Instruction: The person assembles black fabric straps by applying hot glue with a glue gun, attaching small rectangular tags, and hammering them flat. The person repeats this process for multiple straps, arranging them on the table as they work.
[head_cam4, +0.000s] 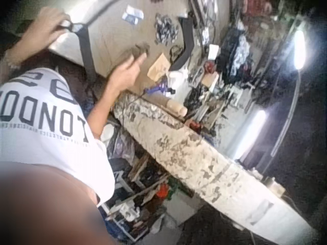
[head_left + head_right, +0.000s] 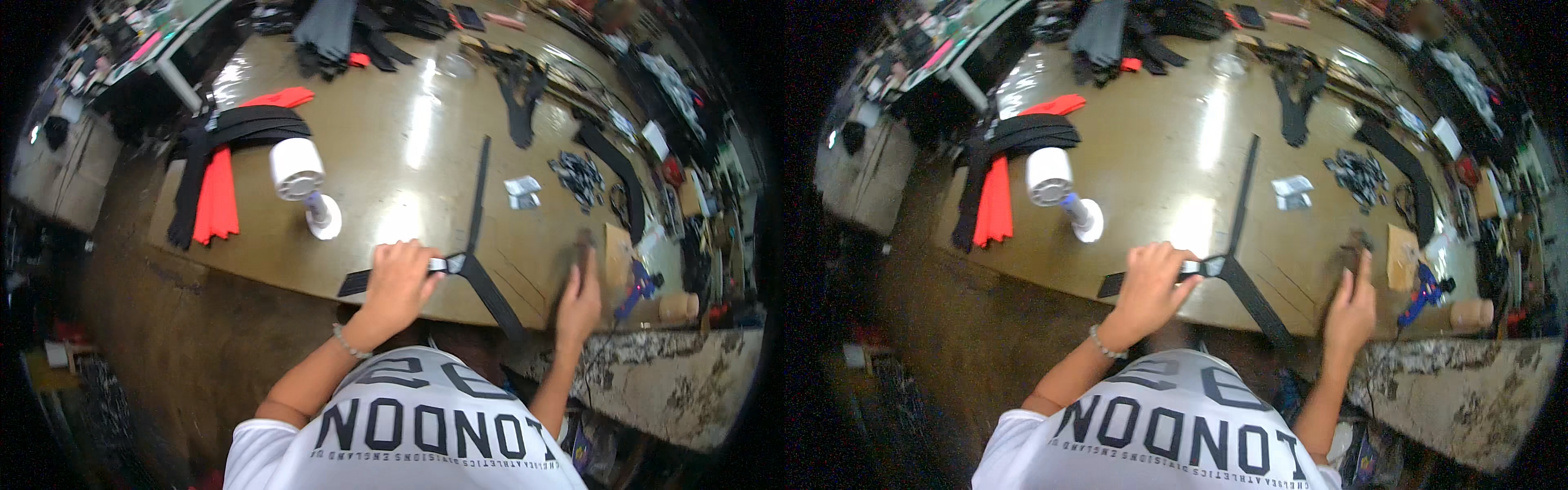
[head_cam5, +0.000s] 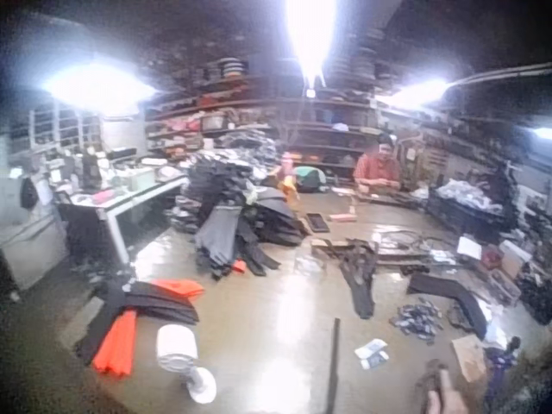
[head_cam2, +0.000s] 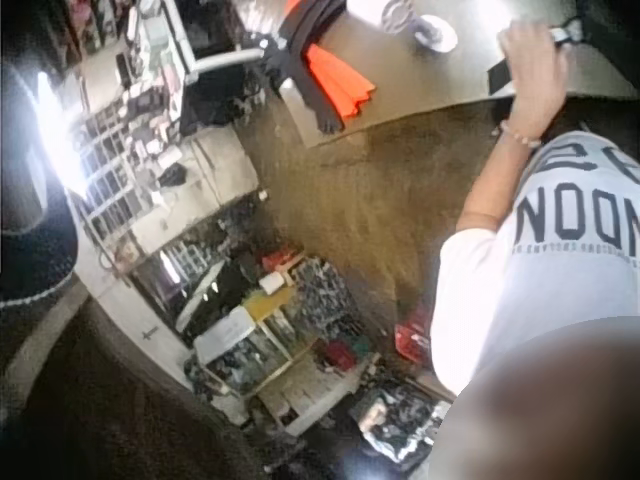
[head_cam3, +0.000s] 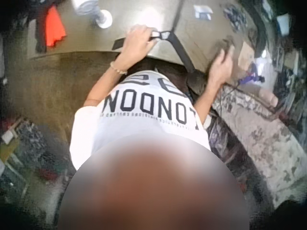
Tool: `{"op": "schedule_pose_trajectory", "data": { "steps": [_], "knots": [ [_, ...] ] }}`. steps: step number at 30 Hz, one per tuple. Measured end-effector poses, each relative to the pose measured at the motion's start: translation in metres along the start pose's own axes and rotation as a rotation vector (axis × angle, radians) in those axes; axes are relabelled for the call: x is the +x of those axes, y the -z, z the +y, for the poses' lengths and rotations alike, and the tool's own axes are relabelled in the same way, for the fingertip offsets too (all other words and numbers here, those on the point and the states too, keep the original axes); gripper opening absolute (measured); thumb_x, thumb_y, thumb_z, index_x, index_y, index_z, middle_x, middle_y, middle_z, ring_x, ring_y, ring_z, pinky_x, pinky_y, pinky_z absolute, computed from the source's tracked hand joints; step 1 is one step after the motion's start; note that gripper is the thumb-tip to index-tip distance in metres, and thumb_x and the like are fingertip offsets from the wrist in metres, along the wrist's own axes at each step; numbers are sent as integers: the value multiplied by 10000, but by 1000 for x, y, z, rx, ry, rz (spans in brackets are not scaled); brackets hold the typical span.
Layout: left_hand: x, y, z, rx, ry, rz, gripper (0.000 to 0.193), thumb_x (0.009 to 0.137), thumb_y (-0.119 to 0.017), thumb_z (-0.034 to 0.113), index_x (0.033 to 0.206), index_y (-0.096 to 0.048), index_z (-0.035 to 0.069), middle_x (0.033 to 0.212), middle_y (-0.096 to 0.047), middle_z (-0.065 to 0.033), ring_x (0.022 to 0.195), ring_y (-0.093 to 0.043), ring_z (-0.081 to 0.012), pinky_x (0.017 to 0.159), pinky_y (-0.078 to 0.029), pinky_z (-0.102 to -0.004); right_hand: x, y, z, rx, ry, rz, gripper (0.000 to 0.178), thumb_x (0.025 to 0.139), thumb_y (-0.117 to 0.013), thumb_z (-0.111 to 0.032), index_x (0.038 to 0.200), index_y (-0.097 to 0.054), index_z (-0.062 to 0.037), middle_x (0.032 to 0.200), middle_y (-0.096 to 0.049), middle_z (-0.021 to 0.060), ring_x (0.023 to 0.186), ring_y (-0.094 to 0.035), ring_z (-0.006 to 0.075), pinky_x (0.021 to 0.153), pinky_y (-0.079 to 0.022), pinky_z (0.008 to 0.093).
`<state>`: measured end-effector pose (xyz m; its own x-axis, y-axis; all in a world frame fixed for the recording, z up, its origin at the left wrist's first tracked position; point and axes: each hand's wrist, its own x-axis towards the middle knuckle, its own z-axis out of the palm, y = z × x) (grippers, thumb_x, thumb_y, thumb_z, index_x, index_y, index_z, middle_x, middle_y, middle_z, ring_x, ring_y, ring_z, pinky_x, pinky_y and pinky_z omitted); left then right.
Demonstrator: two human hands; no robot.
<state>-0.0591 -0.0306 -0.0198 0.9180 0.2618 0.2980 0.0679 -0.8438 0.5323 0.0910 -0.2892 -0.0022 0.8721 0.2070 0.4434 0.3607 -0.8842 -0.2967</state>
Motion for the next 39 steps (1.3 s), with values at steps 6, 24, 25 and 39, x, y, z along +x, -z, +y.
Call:
{"op": "schedule_pose_trajectory", "data": {
  "steps": [6, 24, 25, 39],
  "knots": [
    [52, 12, 10, -149, -180, -131, 130, 845, -608, 56, 973, -598, 32, 972, -532, -168, 1004, -525, -344, 831, -473, -436, -3, -22, 41, -312, -104, -78, 498, 1042, -478, -316, 1526, -358, -310, 923, -613, 159, 827, -624, 369, 685, -499, 471],
    [56, 251, -313, 86, 254, 857, 277, 992, -618, 235, 1059, -662, -30, 1042, -687, -139, 969, -640, -203, 893, -493, -334, -8, -24, 37, -436, -71, -88, 522, 1001, -547, -274, 1503, -402, -298, 861, -554, 129, 783, -609, 316, 663, -497, 441],
    [45, 235, -340, 92, 382, 807, 300, 976, -637, 269, 1044, -675, -21, 1012, -699, -137, 960, -654, -220, 892, -492, -337, -7, -24, 37, -441, -67, -84, 523, 999, -550, -275, 1501, -405, -297, 860, -554, 129, 789, -610, 314, 667, -498, 441],
    [355, 287, -30, 575, -569, 455, 416, 996, -538, 320, 1336, -590, 87, 1249, -622, -248, 1162, -606, -367, 992, -469, -392, -8, -26, 31, -338, -117, -7, 511, 949, -618, -269, 1440, -490, -202, 884, -554, 104, 798, -606, 295, 683, -494, 417]
  ]
}}
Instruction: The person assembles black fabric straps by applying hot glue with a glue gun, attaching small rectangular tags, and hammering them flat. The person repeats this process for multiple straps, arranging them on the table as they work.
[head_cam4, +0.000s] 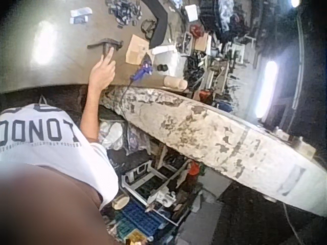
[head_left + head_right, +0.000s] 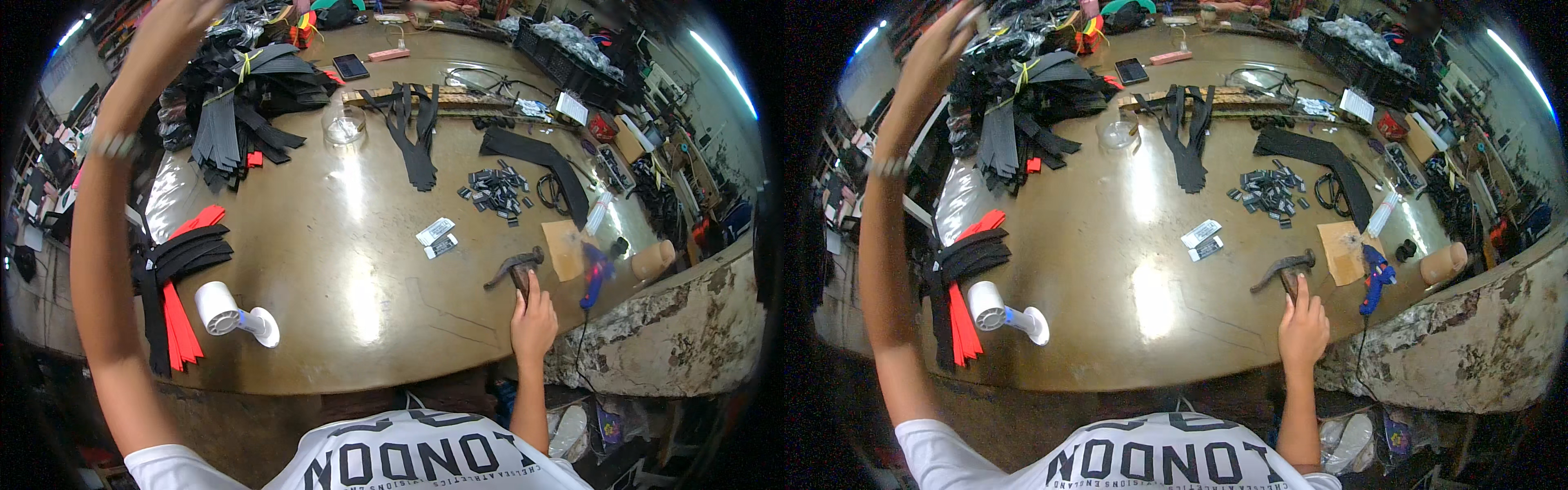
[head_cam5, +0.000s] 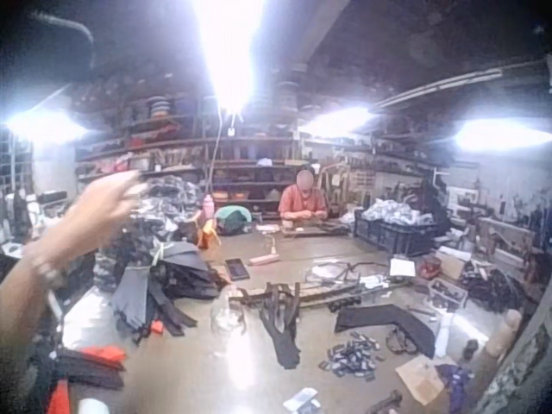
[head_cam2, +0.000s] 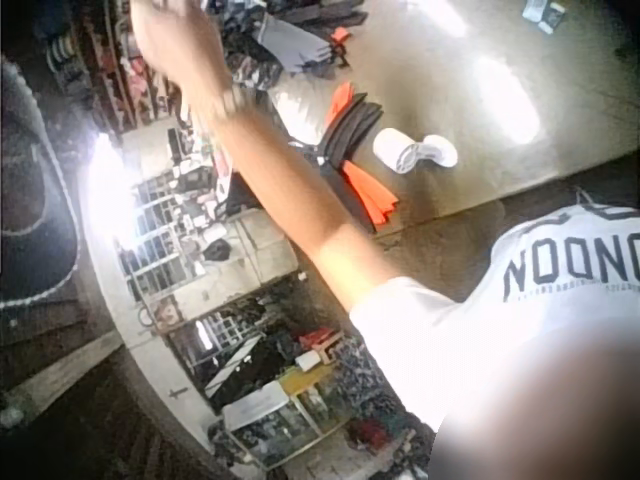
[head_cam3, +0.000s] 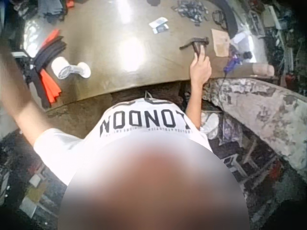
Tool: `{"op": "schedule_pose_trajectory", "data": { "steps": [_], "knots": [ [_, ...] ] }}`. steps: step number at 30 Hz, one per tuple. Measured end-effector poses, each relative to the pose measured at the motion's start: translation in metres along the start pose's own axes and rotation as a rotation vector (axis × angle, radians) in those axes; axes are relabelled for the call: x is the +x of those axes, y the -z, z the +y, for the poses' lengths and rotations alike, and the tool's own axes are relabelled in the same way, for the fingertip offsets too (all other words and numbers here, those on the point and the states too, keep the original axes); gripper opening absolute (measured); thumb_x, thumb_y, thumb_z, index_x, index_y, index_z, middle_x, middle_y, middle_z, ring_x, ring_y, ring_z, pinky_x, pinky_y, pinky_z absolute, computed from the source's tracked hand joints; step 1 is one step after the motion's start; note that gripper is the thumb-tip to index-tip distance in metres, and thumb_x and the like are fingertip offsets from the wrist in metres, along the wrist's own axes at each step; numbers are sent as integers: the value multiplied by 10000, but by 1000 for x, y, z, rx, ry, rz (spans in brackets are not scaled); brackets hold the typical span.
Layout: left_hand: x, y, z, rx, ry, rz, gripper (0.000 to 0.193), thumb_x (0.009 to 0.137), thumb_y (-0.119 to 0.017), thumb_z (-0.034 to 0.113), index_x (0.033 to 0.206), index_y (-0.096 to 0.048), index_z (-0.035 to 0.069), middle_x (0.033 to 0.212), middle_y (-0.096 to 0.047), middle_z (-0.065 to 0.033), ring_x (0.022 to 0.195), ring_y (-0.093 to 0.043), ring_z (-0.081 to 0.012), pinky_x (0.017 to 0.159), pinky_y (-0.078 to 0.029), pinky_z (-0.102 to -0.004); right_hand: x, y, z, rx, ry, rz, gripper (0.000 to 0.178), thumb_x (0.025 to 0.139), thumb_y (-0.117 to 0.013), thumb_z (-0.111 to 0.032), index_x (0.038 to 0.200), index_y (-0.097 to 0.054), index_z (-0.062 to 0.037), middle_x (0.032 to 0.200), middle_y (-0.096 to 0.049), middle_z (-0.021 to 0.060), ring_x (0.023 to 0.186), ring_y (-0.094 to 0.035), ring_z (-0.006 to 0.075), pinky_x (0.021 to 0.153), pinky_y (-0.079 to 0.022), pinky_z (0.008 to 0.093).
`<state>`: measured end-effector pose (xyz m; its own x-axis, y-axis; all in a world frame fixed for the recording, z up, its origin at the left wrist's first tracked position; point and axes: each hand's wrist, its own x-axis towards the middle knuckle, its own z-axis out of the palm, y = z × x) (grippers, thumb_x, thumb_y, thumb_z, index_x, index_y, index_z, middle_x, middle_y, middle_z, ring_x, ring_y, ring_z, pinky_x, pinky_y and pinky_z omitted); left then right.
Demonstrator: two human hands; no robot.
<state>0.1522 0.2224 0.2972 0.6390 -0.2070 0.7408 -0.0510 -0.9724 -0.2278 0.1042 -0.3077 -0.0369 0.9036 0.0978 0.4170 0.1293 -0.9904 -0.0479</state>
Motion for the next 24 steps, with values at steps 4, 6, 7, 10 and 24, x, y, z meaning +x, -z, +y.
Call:
{"op": "schedule_pose_trajectory", "data": {
  "steps": [4, 6, 7, 10, 24],
  "knots": [
    [72, -81, 123, -218, 120, -106, 476, 964, -539, 453, 861, -715, 23, 834, -662, -246, 809, -669, -423, 729, -526, -494, -1, -1, 2, -2, 22, 4, 490, 942, -623, -264, 1408, -514, -156, 891, -556, 109, 804, -608, 299, 697, -492, 413],
    [43, -143, 174, -278, 188, -214, 324, 870, -681, 309, 1052, -698, 41, 1038, -689, -229, 983, -670, -371, 845, -537, -478, -1, -1, 4, -14, 39, 3, 481, 941, -623, -258, 1399, -521, -151, 892, -557, 110, 802, -608, 302, 697, -492, 413],
    [16, -175, 202, -370, 262, -161, 362, 833, -711, 360, 1006, -699, 41, 992, -698, -221, 924, -674, -395, 824, -540, -488, -1, -1, 4, 7, 52, 17, 480, 941, -622, -253, 1399, -521, -146, 892, -558, 111, 804, -607, 304, 697, -490, 416],
    [-72, -254, 251, -489, 540, -460, 421, 827, -709, 459, 988, -701, 70, 988, -706, -198, 935, -680, -369, 804, -540, -470, 0, 0, 5, 29, 44, 2, 485, 936, -628, -251, 1395, -522, -134, 890, -558, 111, 805, -605, 303, 699, -489, 421],
    [-118, -304, 240, -583, 804, -458, 255, 739, -731, 239, 810, -730, -7, 850, -707, -251, 814, -695, -422, 752, -559, -464, -3, -4, 3, 85, 30, 80, 460, 911, -647, -209, 1352, -552, -126, 884, -552, 112, 802, -595, 307, 695, -479, 425]
  ]
}}
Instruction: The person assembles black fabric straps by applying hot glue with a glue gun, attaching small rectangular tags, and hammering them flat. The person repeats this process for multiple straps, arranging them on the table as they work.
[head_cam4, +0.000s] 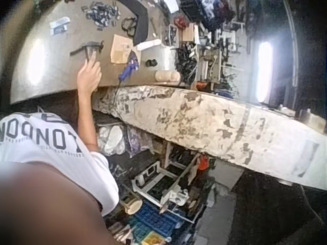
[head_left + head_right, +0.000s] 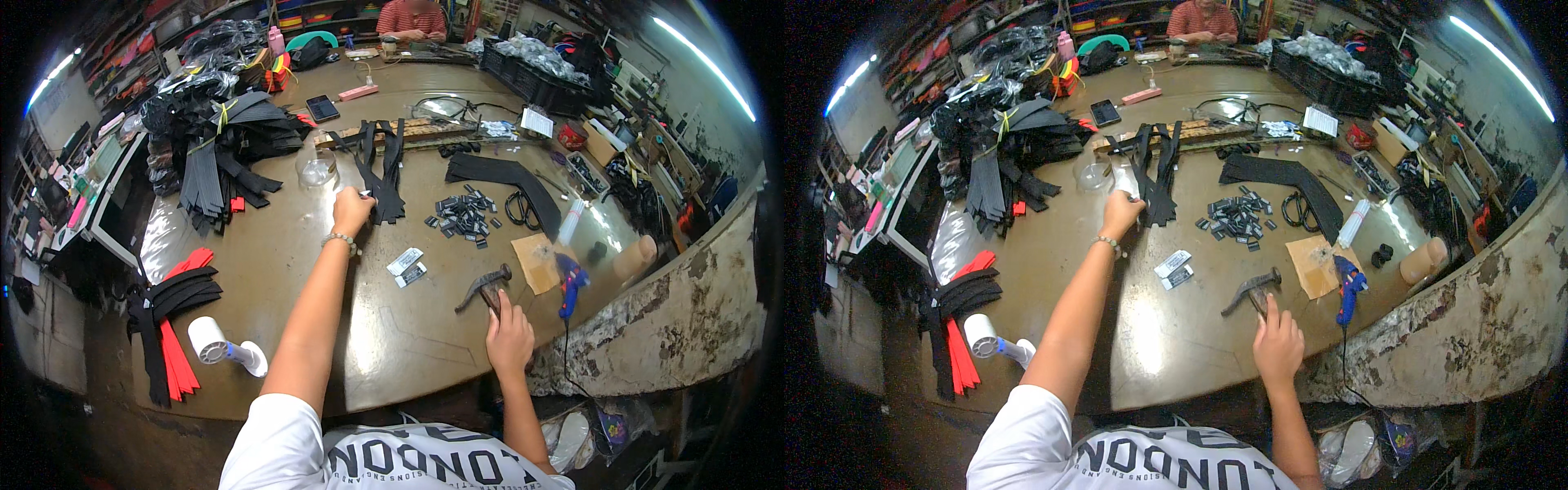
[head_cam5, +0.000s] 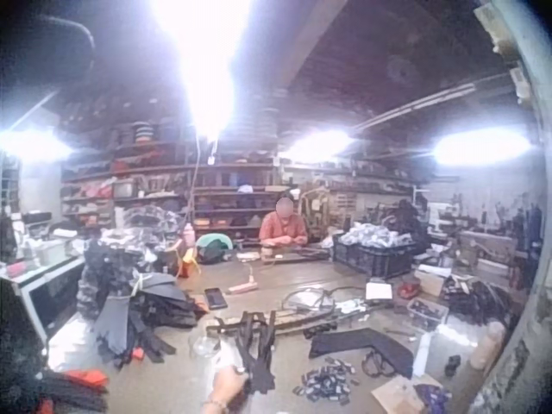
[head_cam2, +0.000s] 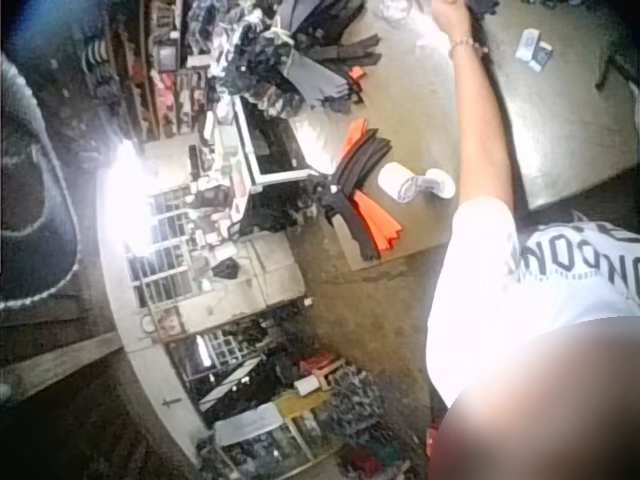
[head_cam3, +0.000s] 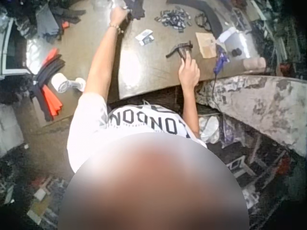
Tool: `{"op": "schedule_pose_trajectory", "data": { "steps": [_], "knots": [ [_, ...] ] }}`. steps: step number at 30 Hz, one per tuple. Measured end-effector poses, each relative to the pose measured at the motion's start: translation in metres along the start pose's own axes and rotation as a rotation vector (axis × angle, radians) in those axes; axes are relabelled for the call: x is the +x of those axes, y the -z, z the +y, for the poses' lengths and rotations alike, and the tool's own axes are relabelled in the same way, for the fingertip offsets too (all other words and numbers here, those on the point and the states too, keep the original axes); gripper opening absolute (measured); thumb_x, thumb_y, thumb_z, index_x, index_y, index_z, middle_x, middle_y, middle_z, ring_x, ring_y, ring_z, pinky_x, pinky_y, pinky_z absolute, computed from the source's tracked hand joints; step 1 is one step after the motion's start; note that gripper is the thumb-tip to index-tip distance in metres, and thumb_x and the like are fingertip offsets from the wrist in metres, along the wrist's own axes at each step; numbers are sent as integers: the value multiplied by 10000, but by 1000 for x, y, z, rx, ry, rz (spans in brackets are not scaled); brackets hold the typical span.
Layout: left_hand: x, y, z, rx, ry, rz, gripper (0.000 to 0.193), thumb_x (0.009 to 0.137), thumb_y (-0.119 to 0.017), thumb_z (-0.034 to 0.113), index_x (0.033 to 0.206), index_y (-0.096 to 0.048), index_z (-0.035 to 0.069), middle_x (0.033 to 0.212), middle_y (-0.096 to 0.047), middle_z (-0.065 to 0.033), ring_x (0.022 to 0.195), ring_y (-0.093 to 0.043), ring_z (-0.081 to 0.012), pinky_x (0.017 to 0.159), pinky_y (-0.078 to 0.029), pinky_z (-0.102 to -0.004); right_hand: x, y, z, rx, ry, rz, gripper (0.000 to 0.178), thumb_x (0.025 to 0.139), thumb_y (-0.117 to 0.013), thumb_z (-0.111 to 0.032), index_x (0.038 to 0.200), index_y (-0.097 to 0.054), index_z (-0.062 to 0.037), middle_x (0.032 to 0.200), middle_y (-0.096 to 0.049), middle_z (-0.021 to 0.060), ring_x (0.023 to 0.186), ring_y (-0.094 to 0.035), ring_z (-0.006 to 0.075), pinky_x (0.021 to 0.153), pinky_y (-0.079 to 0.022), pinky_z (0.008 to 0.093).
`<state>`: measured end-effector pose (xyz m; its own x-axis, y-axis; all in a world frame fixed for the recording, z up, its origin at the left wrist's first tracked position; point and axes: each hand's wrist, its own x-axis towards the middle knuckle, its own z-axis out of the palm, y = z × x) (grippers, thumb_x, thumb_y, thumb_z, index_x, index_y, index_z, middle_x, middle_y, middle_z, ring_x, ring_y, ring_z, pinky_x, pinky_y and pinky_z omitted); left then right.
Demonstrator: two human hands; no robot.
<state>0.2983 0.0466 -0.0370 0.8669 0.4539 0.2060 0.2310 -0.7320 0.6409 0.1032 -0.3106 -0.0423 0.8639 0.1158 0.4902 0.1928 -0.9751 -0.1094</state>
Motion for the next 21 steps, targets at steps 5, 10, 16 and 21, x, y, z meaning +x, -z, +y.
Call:
{"op": "schedule_pose_trajectory", "data": {
  "steps": [5, 10, 16, 21],
  "knots": [
    [-41, 56, 2, -855, 176, -72, 280, 918, -711, 203, 1119, -723, 7, 738, -627, 48, 529, -444, -40, 476, -345, -230, 11, 15, 5, -77, 70, -122, 521, 887, -678, -269, 1364, -543, -110, 936, -561, 109, 844, -585, 289, 708, -481, 407],
    [-162, 102, -5, -1106, 248, -175, 503, 925, -708, 205, 1380, -542, 68, 698, -452, 106, 524, -377, -4, 445, -293, -189, 46, 52, -34, 237, 371, -38, 505, 905, -678, -317, 1328, -566, -64, 1102, -598, 159, 944, -599, 299, 804, -506, 385],
    [-302, 144, -5, -757, 103, -142, 124, 939, -657, 63, 1019, -570, 26, 1007, -606, -35, 924, -538, -74, 771, -437, -223, 8, 14, -161, 1615, -144, -1470, 361, 1004, -587, -401, 1146, -653, -76, 907, -618, -38, 654, -536, 53, 610, -444, 200],
    [-364, 176, -26, -643, 103, -271, 99, 905, -691, 51, 1001, -681, 28, 849, -650, 5, 644, -479, -34, 529, -353, -204, 11, -5, -165, 1761, -242, -1757, 222, 954, -691, -296, 1105, -683, -133, 827, -605, -108, 599, -441, -3, 520, -358, 185]
  ]
}}
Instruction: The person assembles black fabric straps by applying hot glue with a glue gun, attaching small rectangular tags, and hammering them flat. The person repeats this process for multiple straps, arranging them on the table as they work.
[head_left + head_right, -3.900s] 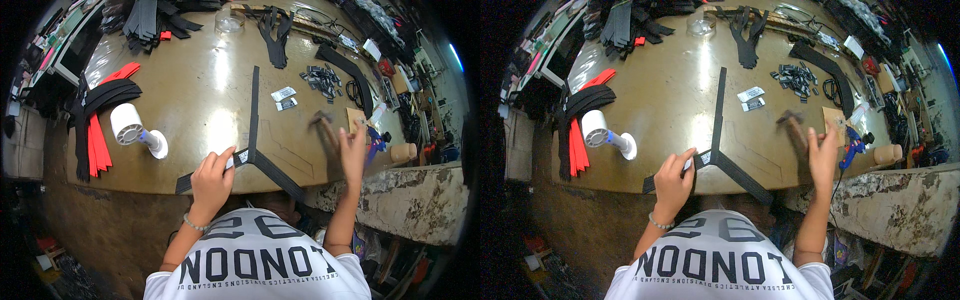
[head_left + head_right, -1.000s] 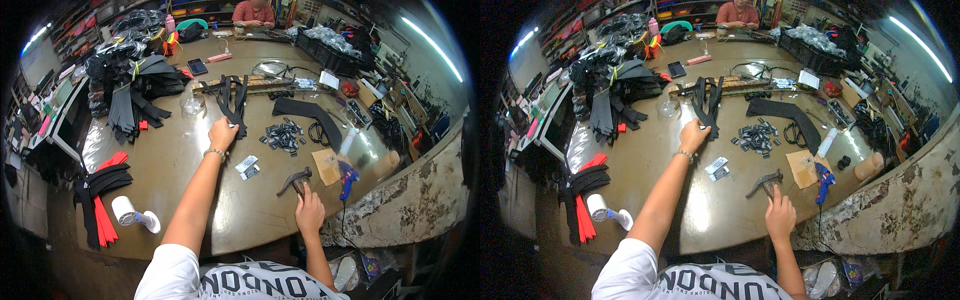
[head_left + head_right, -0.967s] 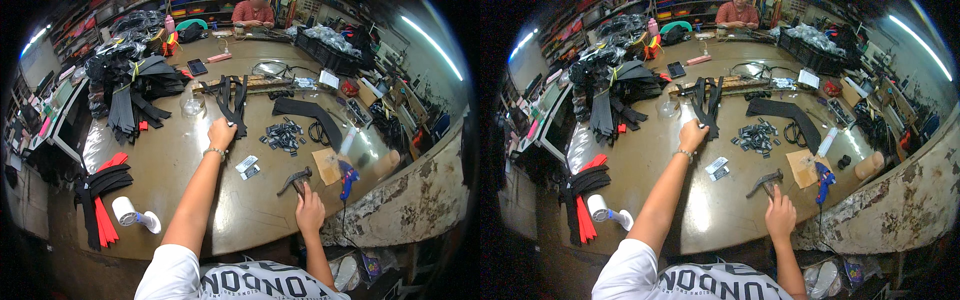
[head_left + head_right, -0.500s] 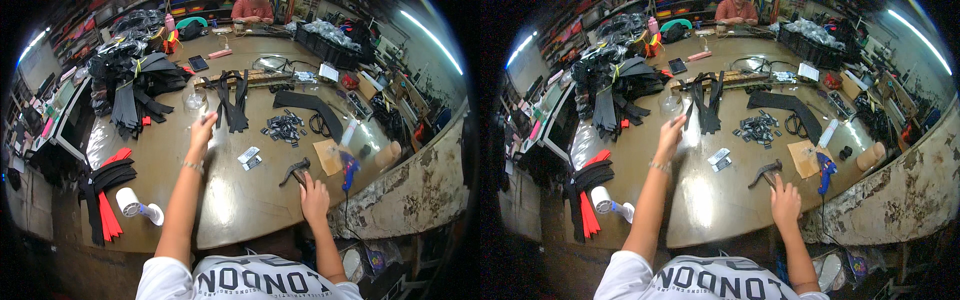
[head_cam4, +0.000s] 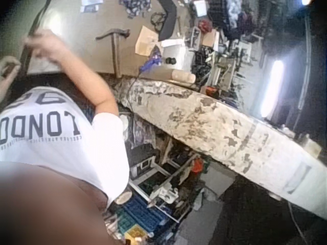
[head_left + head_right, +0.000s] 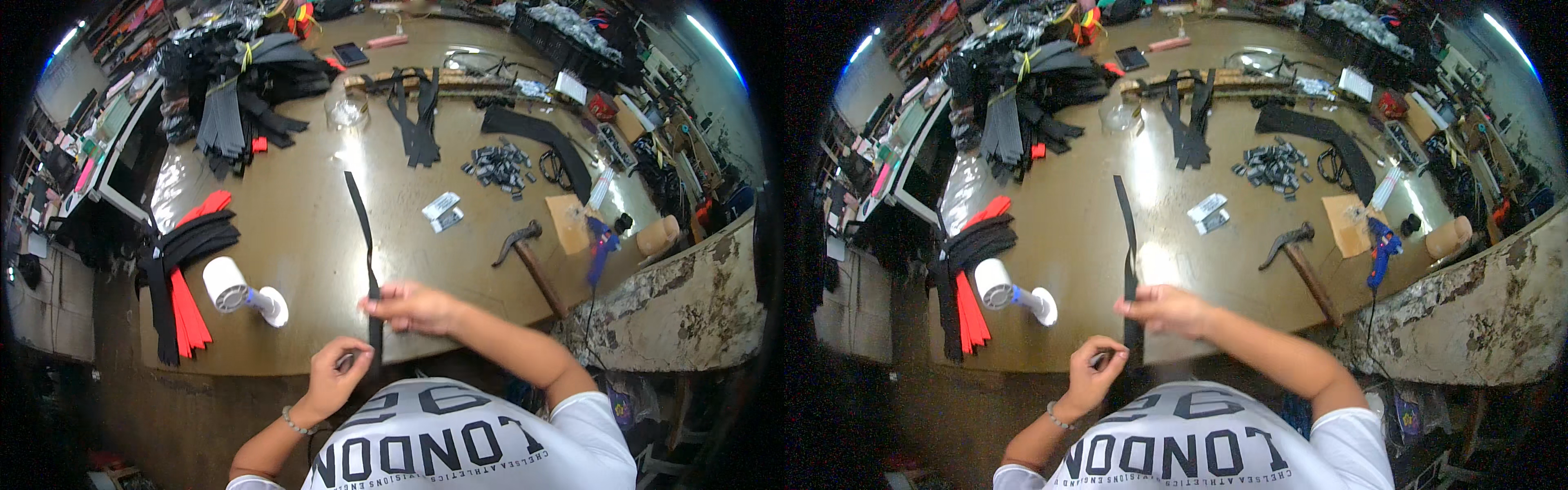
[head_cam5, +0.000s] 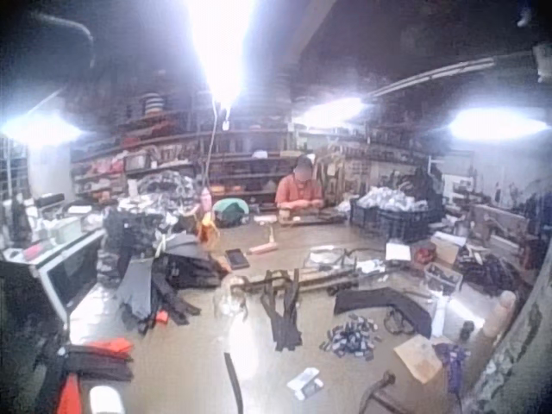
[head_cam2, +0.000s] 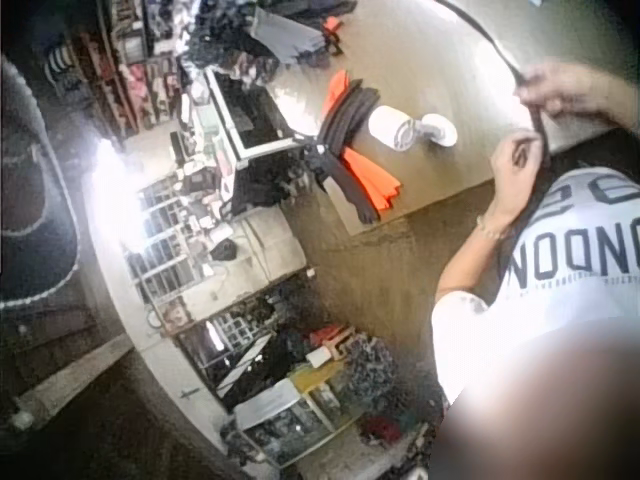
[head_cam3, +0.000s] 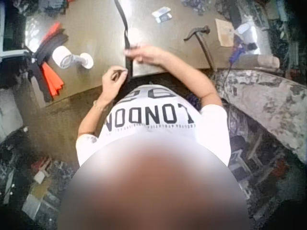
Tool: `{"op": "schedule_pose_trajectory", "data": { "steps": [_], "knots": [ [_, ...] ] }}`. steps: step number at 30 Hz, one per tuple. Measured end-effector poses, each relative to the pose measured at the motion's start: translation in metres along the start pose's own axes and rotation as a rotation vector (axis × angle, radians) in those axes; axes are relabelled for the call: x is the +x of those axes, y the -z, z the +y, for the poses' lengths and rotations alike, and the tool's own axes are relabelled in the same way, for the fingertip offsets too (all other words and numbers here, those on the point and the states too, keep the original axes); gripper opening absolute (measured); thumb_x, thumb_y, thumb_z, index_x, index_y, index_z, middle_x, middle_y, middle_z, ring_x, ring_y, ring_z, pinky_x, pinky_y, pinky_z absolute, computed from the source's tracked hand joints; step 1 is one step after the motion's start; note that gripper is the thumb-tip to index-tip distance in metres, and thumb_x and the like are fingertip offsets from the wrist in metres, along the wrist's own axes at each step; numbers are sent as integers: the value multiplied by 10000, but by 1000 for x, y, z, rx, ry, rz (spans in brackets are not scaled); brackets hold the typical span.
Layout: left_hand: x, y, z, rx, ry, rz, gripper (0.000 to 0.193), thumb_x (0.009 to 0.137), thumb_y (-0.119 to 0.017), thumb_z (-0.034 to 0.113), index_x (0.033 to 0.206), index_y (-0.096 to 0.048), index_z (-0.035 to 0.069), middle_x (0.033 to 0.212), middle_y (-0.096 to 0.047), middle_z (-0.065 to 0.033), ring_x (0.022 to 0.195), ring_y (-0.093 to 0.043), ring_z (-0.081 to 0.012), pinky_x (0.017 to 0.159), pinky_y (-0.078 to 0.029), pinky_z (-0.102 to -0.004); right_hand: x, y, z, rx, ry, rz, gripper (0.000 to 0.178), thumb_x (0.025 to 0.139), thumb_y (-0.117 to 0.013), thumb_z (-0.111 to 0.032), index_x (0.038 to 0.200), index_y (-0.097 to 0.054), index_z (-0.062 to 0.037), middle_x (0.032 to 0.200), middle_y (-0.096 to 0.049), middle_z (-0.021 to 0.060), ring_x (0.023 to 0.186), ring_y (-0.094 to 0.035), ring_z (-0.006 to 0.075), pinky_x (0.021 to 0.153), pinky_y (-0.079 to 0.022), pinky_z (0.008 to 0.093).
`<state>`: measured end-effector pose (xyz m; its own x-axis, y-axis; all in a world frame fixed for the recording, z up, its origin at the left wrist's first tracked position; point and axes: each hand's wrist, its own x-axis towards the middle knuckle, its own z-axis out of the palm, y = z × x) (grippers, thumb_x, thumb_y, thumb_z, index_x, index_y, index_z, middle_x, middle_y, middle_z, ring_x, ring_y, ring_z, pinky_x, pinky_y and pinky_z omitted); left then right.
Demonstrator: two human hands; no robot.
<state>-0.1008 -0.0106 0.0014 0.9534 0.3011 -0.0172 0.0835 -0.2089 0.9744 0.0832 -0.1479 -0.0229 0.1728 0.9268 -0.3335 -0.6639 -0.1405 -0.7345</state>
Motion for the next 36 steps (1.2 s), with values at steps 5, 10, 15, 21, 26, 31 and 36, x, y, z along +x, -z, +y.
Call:
{"op": "schedule_pose_trajectory", "data": {
  "steps": [5, 10, 15, 21, 26, 31, 36],
  "knots": [
    [-9, -18, -8, 322, -141, -131, 257, 870, -706, 104, 1126, -719, 95, 940, -697, -92, 793, -686, -262, 681, -539, -333, 14, 56, -104, -369, 117, 163, 279, 915, -713, -126, 1165, -655, -14, 896, -678, 32, 752, -653, 91, 663, -548, 219],
    [-7, -36, -13, 617, -422, -15, 366, 791, -747, 129, 1155, -706, 139, 870, -640, -26, 719, -640, -218, 616, -509, -332, 52, 90, -126, -667, 222, 399, 237, 941, -665, -120, 1130, -645, 20, 901, -685, 79, 778, -657, 116, 662, -548, 238],
    [-3, -37, -20, 651, -324, 108, 356, 755, -757, 145, 1109, -715, 147, 843, -609, -8, 700, -623, -200, 589, -489, -313, 39, 54, -102, -1101, 628, 886, 310, 970, -629, -285, 988, -666, 22, 754, -661, 92, 547, -609, 134, 511, -499, 303],
    [-1, -36, -22, 645, -354, 121, 321, 730, -762, 153, 1046, -712, 140, 770, -577, -32, 650, -603, -214, 556, -465, -334, -5, 18, -68, -908, 126, 698, 467, 844, -769, -409, 883, -674, 47, 655, -628, 68, 552, -635, 179, 543, -506, 338],
    [3, -36, -21, 660, -397, 97, 245, 771, -757, 169, 1007, -700, 135, 713, -555, -37, 623, -591, -221, 544, -463, -343, 53, 45, -64, -1155, 272, 497, 380, 747, -828, -278, 903, -673, 32, 735, -655, 92, 697, -658, 195, 646, -519, 347],
    [1, -31, -19, 738, -468, 23, 246, 821, -742, 225, 1033, -698, 107, 681, -531, -32, 611, -566, -202, 531, -456, -335, 95, 80, -106, -1206, 436, 384, 219, 814, -755, -205, 907, -706, -12, 767, -670, 116, 693, -608, 211, 670, -486, 365],
    [5, -33, -23, 673, -546, 50, 128, 852, -740, 234, 885, -692, 121, 652, -502, -23, 578, -544, -172, 496, -416, -316, 117, 90, -115, -1495, 699, 698, 303, 838, -748, -372, 881, -727, -73, 830, -663, 107, 875, -615, 267, 789, -483, 391]
  ]
}}
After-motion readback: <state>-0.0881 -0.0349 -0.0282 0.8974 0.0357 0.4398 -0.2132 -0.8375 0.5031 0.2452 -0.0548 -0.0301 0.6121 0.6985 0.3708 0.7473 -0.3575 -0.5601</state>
